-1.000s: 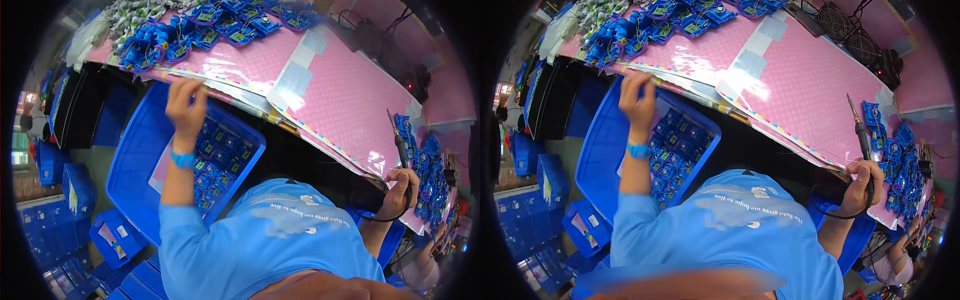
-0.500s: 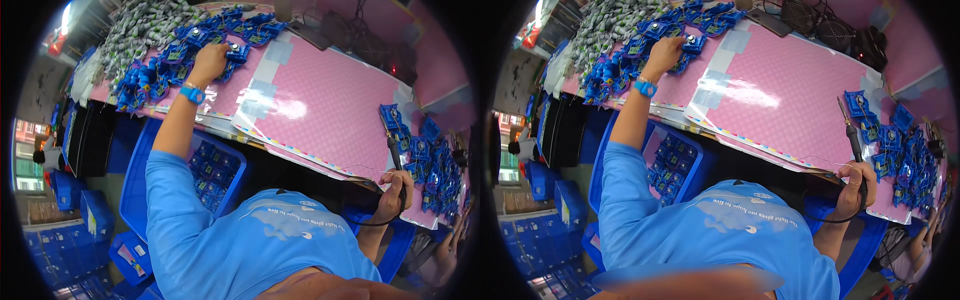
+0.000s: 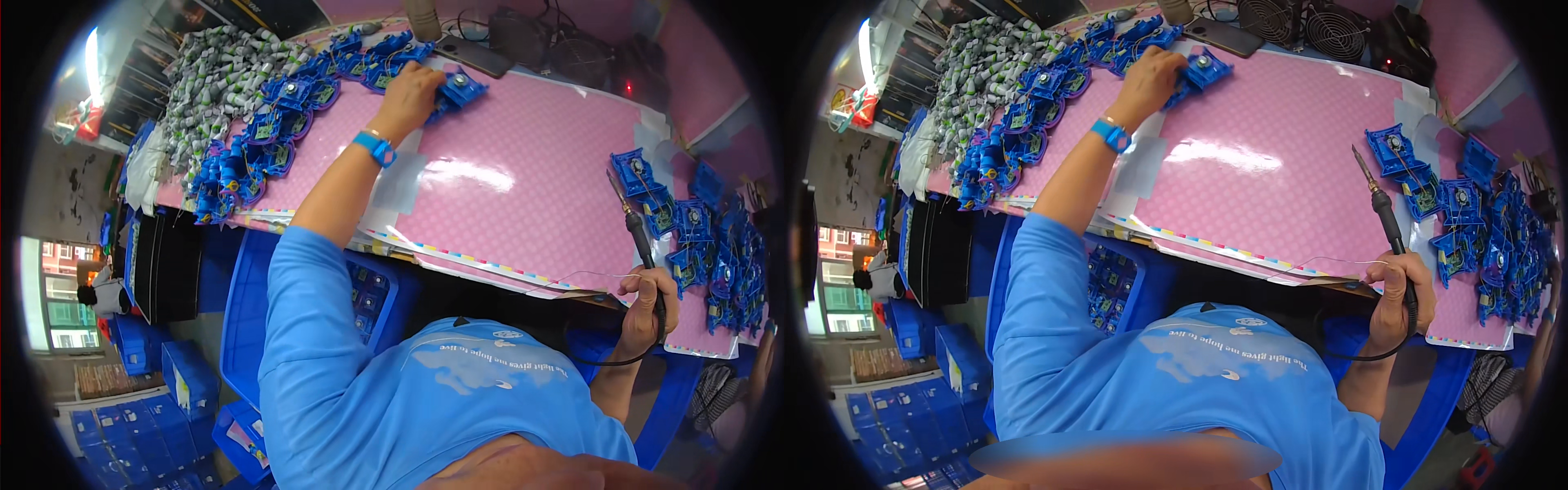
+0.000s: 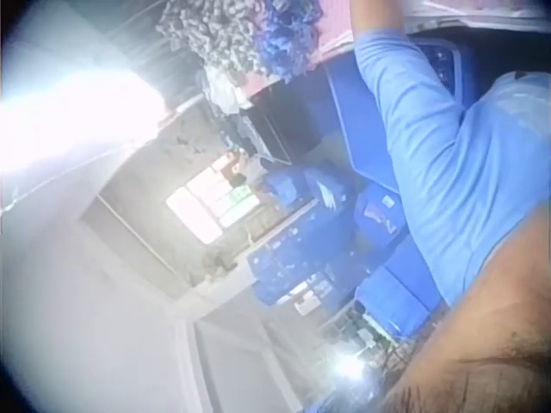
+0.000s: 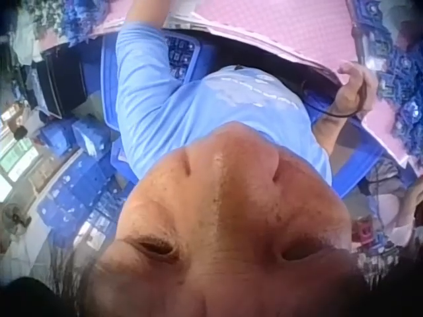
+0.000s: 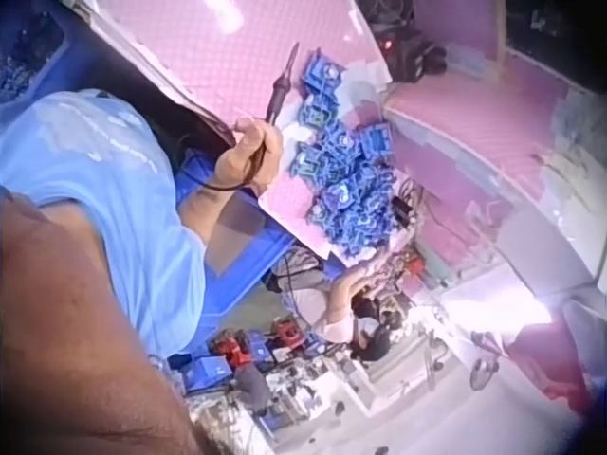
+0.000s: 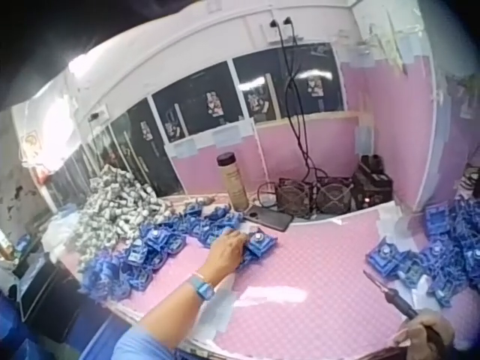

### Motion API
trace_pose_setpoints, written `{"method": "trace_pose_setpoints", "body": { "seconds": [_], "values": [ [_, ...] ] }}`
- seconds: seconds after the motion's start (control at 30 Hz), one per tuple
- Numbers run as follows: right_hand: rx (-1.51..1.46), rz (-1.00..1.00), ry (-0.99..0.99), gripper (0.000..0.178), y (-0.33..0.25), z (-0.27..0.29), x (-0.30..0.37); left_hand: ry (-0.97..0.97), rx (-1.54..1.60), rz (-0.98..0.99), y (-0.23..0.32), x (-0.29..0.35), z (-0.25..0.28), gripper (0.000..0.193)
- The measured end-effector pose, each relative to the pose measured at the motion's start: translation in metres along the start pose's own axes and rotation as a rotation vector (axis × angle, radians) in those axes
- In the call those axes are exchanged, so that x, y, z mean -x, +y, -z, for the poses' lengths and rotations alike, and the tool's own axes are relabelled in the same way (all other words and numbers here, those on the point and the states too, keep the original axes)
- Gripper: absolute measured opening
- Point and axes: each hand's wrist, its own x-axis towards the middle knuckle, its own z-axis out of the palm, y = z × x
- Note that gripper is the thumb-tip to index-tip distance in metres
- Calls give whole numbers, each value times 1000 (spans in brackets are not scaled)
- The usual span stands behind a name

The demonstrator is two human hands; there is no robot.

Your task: Soldering electronic circuit boards and assembling them into blue plastic housings on a factory assembly line.

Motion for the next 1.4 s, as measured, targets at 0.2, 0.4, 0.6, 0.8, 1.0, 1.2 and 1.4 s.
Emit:
{"method": "trace_pose_setpoints", "body": {
  "seconds": [0.2,0.4,0.6,0.8,1.0,1.2,1.4],
  "values": [
    [15,-13,21,17,6,9,0,-200,83,279,-50,-40,5,25],
    [-3,0,17,18,17,14,-2,-305,-32,-53,-94,-41,5,40],
    [31,6,31,18,18,13,2,-346,-14,22,-78,-32,-8,29],
    [60,86,-5,18,6,1,0,-106,107,83,15,50,49,14],
    [95,96,-48,21,-13,-28,-5,134,21,561,97,254,203,12],
    [25,167,-181,22,-29,-69,-18,-13,-446,1410,125,538,254,15],
    [108,208,-190,22,-57,-96,-4,-230,-493,1729,147,739,181,9]
  ]
}}
